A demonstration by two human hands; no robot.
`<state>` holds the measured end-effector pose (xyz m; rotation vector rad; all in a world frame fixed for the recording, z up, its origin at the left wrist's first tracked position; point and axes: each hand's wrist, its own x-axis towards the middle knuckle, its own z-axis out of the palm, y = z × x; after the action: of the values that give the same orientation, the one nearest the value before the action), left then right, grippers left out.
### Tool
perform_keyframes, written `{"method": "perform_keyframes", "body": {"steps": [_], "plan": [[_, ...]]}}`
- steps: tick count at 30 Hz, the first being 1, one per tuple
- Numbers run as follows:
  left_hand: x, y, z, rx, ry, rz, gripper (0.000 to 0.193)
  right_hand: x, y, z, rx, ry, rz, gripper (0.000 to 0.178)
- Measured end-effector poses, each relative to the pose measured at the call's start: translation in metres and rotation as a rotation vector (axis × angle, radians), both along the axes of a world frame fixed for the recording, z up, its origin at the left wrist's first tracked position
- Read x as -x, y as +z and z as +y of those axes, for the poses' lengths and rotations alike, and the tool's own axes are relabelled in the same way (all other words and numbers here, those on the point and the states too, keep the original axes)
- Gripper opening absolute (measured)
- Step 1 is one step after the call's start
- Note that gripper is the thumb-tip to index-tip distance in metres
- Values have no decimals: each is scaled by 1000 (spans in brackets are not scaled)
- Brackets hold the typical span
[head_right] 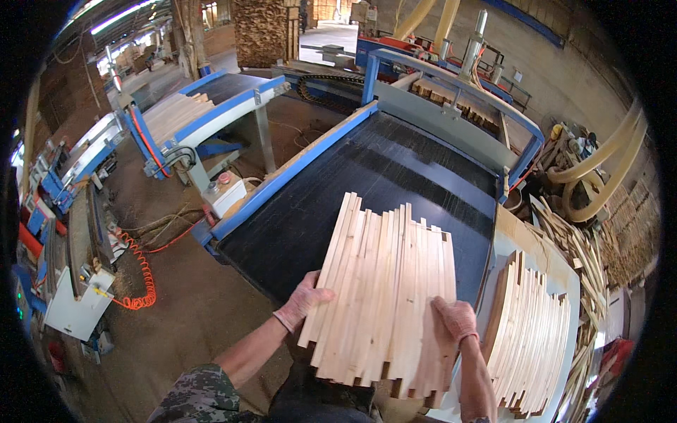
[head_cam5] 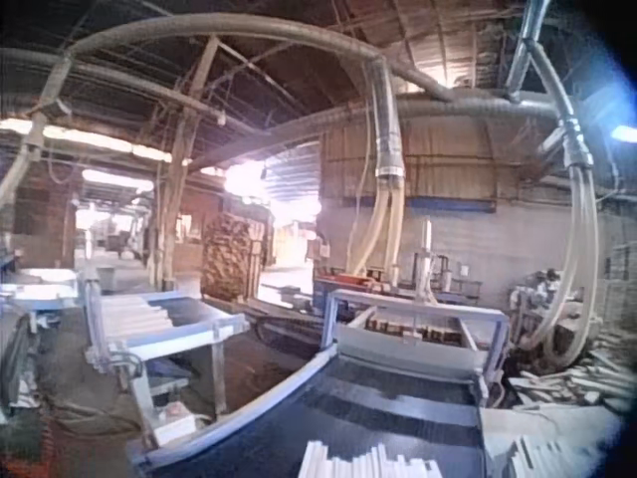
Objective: The person repeatedly picks up stacks of light-colored wooden planks from a metal table and places them onto a conveyor belt. The person aligns the planks on the belt before moving to the next stack. The task continues in a repetitive loop throughout the clip.
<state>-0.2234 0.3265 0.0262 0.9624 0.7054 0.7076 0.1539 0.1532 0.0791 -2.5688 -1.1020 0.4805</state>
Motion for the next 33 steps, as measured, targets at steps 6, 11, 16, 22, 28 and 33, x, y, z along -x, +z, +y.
{"method": "perform_keyframes", "body": {"steps": [6,11,16,22,28,33], "plan": [[39,14,103,-309,-83,282,106,67,-38,52,-60,-267,378,54],[39,46,213,-735,-308,1252,107,115,-31,105,-257,-297,704,41],[36,20,213,-1128,231,1278,102,150,-37,180,-372,-274,867,41],[84,61,113,-766,56,366,57,176,-37,260,-267,-274,763,42],[49,82,15,-310,-138,103,47,145,-79,232,-459,-7,1072,38],[-14,56,-33,-386,-212,-37,61,125,-41,180,-285,108,1005,46]]}}
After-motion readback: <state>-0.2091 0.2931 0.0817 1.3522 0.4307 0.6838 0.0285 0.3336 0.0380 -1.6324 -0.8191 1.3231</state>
